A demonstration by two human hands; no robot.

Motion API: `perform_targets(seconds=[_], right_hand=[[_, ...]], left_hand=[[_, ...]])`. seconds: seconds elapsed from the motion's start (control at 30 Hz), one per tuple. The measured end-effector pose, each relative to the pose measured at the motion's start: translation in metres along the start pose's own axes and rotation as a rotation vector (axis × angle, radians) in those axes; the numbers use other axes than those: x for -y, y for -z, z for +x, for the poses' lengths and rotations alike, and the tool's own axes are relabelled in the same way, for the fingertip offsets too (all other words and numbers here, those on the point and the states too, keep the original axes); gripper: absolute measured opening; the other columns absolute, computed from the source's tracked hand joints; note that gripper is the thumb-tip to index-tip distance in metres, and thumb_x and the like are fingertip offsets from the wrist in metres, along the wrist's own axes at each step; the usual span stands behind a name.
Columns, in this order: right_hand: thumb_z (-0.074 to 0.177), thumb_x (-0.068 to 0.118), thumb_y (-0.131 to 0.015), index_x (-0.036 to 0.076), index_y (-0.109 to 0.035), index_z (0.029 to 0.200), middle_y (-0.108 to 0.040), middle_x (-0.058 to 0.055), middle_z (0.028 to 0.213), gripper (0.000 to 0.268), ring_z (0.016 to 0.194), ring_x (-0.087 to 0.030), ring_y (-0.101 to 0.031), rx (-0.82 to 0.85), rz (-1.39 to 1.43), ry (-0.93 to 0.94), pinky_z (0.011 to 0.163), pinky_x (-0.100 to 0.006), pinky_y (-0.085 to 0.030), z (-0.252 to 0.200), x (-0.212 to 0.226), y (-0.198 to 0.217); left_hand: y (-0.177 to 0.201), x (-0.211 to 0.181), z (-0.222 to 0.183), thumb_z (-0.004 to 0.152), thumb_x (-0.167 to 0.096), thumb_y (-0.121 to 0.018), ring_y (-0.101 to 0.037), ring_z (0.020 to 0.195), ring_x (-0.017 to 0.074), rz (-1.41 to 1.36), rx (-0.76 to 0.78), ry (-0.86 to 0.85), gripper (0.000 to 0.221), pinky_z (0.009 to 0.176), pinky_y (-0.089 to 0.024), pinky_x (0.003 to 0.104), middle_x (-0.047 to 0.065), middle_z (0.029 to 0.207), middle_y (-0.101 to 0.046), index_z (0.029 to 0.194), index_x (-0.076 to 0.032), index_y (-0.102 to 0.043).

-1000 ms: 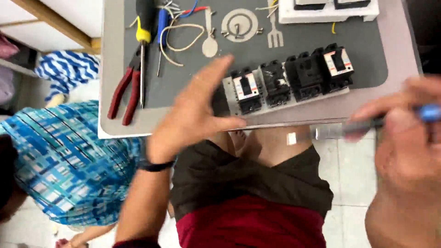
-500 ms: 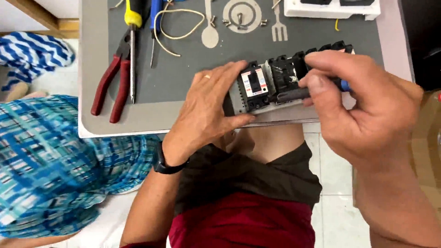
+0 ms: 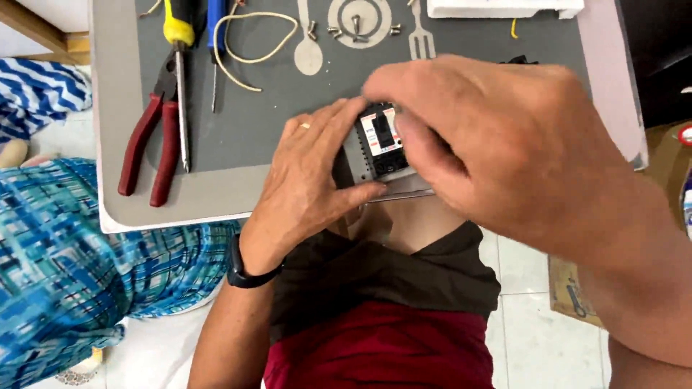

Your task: Fastening screws on a circuit breaker assembly using a manual screwdriver while working on a low tray.

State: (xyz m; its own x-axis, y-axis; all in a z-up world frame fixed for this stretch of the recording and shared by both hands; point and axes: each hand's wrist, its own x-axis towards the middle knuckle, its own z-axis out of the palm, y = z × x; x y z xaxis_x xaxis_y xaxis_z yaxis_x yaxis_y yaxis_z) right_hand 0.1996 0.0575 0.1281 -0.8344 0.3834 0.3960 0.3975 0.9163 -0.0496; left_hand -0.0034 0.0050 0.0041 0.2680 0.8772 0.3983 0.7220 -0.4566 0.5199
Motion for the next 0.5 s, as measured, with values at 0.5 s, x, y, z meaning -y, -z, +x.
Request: perform_targets(seconds=[0.5], right_hand=[[0.094, -0.008, -0.062, 0.005, -0.063, 0.117, -0.056, -0.003, 0.079, 0.026, 0.061, -0.021, -0.051, -0.045, 0.013, -0.021, 0.051, -0.034, -0.040, -0.005, 0.004, -0.001]], left_hand=[[0.001, -0.003, 0.000, 0.090, -0.056, -0.060, -0.052, 0.129, 0.0355, -0.014, -0.003, -0.004, 0.081, 0.100, -0.038, 0.044, 0.021, 0.142, -0.051, 0.146, -0.004, -0.034]])
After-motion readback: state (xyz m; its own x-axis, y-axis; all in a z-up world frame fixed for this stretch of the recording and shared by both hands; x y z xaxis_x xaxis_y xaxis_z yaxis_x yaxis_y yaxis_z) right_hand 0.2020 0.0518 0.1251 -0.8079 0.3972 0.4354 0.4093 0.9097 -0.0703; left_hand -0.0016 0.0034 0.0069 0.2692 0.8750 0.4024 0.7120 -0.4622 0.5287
